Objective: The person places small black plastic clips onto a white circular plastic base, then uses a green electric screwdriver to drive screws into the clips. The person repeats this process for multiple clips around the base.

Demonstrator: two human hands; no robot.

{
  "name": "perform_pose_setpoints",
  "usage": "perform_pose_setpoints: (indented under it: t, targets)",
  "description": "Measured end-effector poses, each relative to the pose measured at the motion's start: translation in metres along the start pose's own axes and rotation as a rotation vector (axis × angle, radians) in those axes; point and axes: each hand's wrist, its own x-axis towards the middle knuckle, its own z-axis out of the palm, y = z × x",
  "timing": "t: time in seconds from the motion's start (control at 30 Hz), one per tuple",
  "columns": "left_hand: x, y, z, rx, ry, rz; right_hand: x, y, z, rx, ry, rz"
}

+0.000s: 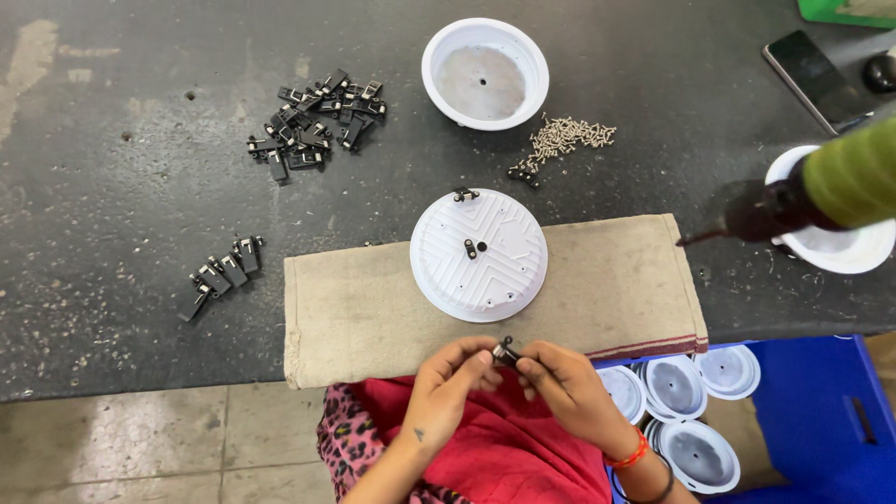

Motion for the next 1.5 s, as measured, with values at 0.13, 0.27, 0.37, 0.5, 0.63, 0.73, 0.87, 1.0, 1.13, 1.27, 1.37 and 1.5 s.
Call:
perform_pose_setpoints:
  t: [0.13,0.27,0.37,0.5,0.63,0.73,0.87,1.0,1.13,1.27,1.37,1.5]
  targets:
    - [0.0,0.013,-0.01,0.096,-0.258,-0.151,-0.01,0.003,-0.003,0.048,-0.106,-0.005]
    - [0.004,0.032,-0.018,0.071,-0.341,-0.384,-0.018,0.005,0.002,0.156,-0.137,-0.149]
    - [0.005,0.039,-0.018,-0.077,-0.406,-0.479,-0.019,0.008,0.0,0.201,-0.164,-0.221]
    - [0.006,0.041,-0.013,-0.07,-0.449,-0.541,-0.021,0.008,-0.003,0.214,-0.178,-0.241]
    - [0.015,0.05,-0.005,0.112,-0.343,-0.457,-0.017,0.002,0.0,0.136,-0.043,-0.149]
    - [0.037,0.069,0.003,0.509,-0.254,-0.191,-0.003,-0.002,0.005,-0.07,0.117,-0.099]
    - [0.075,0.098,0.018,1.285,-0.118,0.102,0.025,-0.003,0.015,-0.369,0.287,-0.085]
    - [0.102,0.113,0.035,1.607,-0.12,0.092,0.043,0.001,0.024,-0.593,0.351,-0.104]
    - [0.109,0.118,0.044,1.711,-0.202,0.046,0.045,0.004,0.027,-0.683,0.336,-0.113]
    - [0.11,0.119,0.051,1.809,-0.197,0.097,0.047,0.005,0.028,-0.746,0.299,-0.114]
    - [0.11,0.117,0.051,1.835,-0.181,0.179,0.05,0.002,0.026,-0.774,0.287,-0.122]
    - [0.111,0.109,0.049,1.852,-0.21,0.186,0.047,-0.007,0.017,-0.761,0.247,-0.174]
